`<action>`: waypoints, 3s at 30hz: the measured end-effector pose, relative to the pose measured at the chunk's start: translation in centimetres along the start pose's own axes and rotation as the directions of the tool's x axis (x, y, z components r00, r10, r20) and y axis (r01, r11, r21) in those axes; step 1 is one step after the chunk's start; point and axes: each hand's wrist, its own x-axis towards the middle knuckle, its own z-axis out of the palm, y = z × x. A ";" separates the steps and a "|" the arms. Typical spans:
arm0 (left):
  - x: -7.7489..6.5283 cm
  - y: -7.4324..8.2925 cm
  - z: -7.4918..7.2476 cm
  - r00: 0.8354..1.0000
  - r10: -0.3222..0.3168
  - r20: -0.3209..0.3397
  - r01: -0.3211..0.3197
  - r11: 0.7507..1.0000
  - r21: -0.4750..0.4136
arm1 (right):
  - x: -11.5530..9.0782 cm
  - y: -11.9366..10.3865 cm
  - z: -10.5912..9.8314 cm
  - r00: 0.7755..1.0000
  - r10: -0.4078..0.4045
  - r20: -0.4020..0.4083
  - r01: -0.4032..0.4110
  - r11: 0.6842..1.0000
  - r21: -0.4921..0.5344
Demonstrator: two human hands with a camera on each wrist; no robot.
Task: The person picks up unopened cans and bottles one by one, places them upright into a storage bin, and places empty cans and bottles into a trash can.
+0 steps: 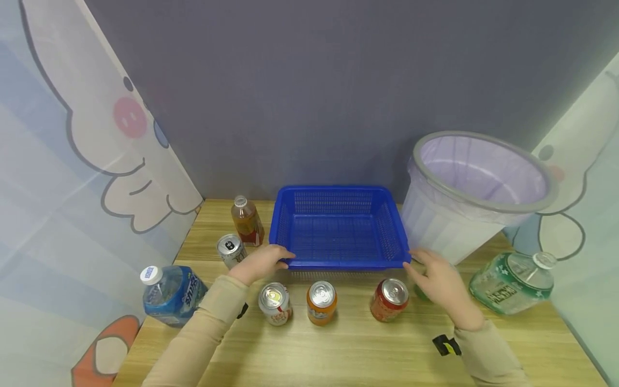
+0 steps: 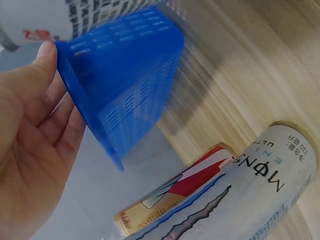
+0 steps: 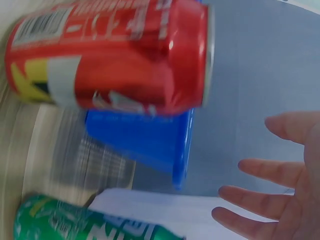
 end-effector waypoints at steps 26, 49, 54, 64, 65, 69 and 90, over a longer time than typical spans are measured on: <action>0.6 0.1 0.4 0.998 -0.048 0.038 0.049 0.998 -0.031 | -0.3 4.5 -0.9 0.991 0.043 0.123 -0.027 0.992 -0.125; 0.4 0.4 0.6 1.000 -0.016 -0.017 0.016 1.000 0.024 | 0.1 7.1 -0.2 0.961 0.074 0.265 -0.050 0.994 -0.097; 0.5 0.5 0.5 1.000 -0.026 -0.008 0.026 1.000 0.011 | 0.2 6.9 -0.6 0.960 0.073 0.269 -0.054 0.996 -0.076; 0.3 0.6 0.4 0.999 -0.033 -0.004 0.033 0.999 0.023 | 0.4 7.3 -0.3 0.958 0.068 0.278 -0.056 0.997 -0.051; 0.3 0.6 0.4 1.000 -0.031 -0.004 0.031 0.999 0.022 | 0.4 7.3 -0.3 0.958 0.067 0.278 -0.056 0.997 -0.048; 0.3 0.6 0.5 1.000 -0.026 -0.001 0.026 0.999 0.019 | 0.4 7.3 -0.3 0.958 0.062 0.281 -0.056 0.998 -0.031; 0.3 0.6 0.6 0.999 -0.033 -0.018 0.033 0.999 0.026 | 0.9 7.3 -0.4 0.950 0.060 0.307 -0.055 0.998 -0.024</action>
